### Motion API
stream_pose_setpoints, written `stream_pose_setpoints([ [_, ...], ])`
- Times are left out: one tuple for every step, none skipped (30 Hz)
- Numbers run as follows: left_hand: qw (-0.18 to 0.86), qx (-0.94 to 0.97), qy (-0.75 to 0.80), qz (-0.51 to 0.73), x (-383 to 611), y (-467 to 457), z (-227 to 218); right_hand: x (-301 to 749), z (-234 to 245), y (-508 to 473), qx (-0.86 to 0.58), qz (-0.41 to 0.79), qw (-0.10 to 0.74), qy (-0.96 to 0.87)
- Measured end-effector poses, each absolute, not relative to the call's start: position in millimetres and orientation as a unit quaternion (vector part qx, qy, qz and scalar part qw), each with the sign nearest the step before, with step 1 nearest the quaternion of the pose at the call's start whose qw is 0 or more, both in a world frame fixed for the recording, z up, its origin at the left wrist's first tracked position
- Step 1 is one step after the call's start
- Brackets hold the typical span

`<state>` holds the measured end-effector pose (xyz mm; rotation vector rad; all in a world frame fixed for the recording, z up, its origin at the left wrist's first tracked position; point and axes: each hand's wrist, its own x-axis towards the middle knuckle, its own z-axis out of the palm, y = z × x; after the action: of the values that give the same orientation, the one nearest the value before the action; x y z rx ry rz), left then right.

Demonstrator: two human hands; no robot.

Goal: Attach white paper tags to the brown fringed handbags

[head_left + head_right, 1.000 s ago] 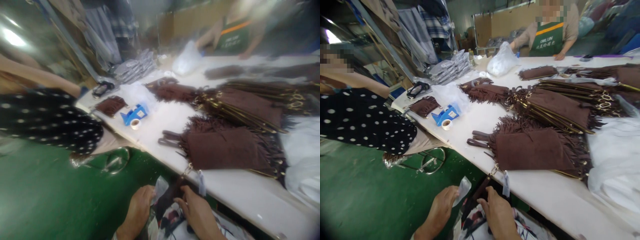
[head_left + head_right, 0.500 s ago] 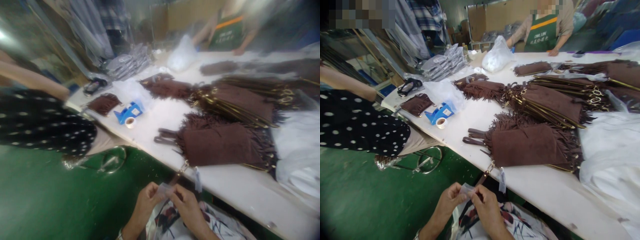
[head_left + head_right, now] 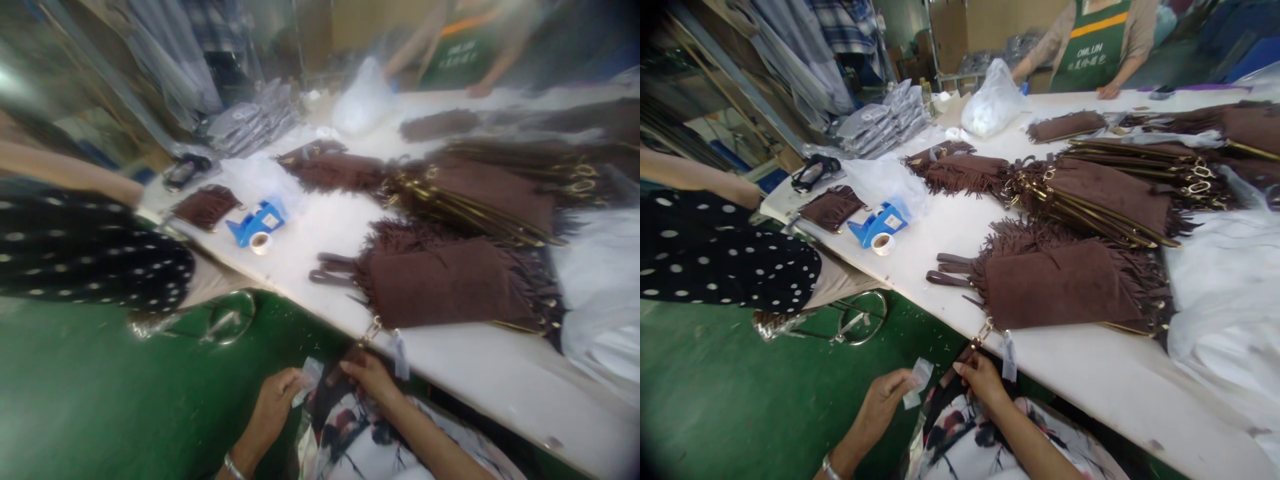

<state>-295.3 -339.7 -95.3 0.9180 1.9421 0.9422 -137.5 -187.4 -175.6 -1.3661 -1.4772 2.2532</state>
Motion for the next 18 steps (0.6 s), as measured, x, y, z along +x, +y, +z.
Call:
stream_pose_setpoints([
  [0.389,0.369,0.759,0.370,-297,-341,-96,-140,-174,-187,-0.450,0.741,0.063,-0.494],
  [0.388,0.378,0.756,0.368,-299,-344,-98,-142,-171,-187,-0.448,0.742,0.067,-0.494],
  [0.385,0.385,0.756,0.364,-301,-347,-101,-143,-167,-188,-0.441,0.751,0.075,-0.485],
  [0.381,0.391,0.757,0.358,-303,-350,-104,-143,-162,-189,-0.428,0.768,0.087,-0.468],
  [0.378,0.394,0.760,0.352,-305,-353,-107,-142,-157,-190,-0.417,0.785,0.103,-0.446],
  [0.378,0.396,0.761,0.348,-307,-356,-111,-142,-151,-191,-0.409,0.801,0.122,-0.420],
  [0.381,0.397,0.759,0.347,-308,-358,-114,-142,-145,-192,-0.403,0.814,0.140,-0.395],
  [0.387,0.397,0.756,0.349,-308,-358,-117,-142,-140,-192,-0.403,0.821,0.155,-0.374],
  [0.394,0.396,0.751,0.351,-307,-358,-119,-142,-135,-193,-0.405,0.826,0.165,-0.356],
  [0.401,0.394,0.747,0.355,-306,-357,-120,-143,-132,-193,-0.408,0.829,0.170,-0.343],
  [0.410,0.390,0.743,0.358,-305,-356,-120,-144,-130,-192,-0.410,0.831,0.173,-0.334],
  [0.418,0.384,0.740,0.361,-304,-354,-119,-146,-130,-192,-0.413,0.833,0.172,-0.327],
  [0.425,0.377,0.739,0.363,-302,-353,-117,-148,-130,-192,-0.416,0.834,0.168,-0.321],
  [0.429,0.367,0.739,0.367,-302,-353,-114,-150,-130,-193,-0.419,0.836,0.160,-0.317],
  [0.431,0.356,0.741,0.371,-301,-354,-111,-152,-129,-195,-0.421,0.839,0.145,-0.313],
  [0.432,0.345,0.744,0.375,-301,-355,-107,-153,-126,-197,-0.423,0.842,0.125,-0.310],
  [0.435,0.334,0.747,0.376,-301,-355,-103,-152,-119,-201,-0.424,0.845,0.103,-0.311],
  [0.437,0.318,0.754,0.373,-300,-353,-99,-149,-109,-204,-0.418,0.846,0.085,-0.320],
])
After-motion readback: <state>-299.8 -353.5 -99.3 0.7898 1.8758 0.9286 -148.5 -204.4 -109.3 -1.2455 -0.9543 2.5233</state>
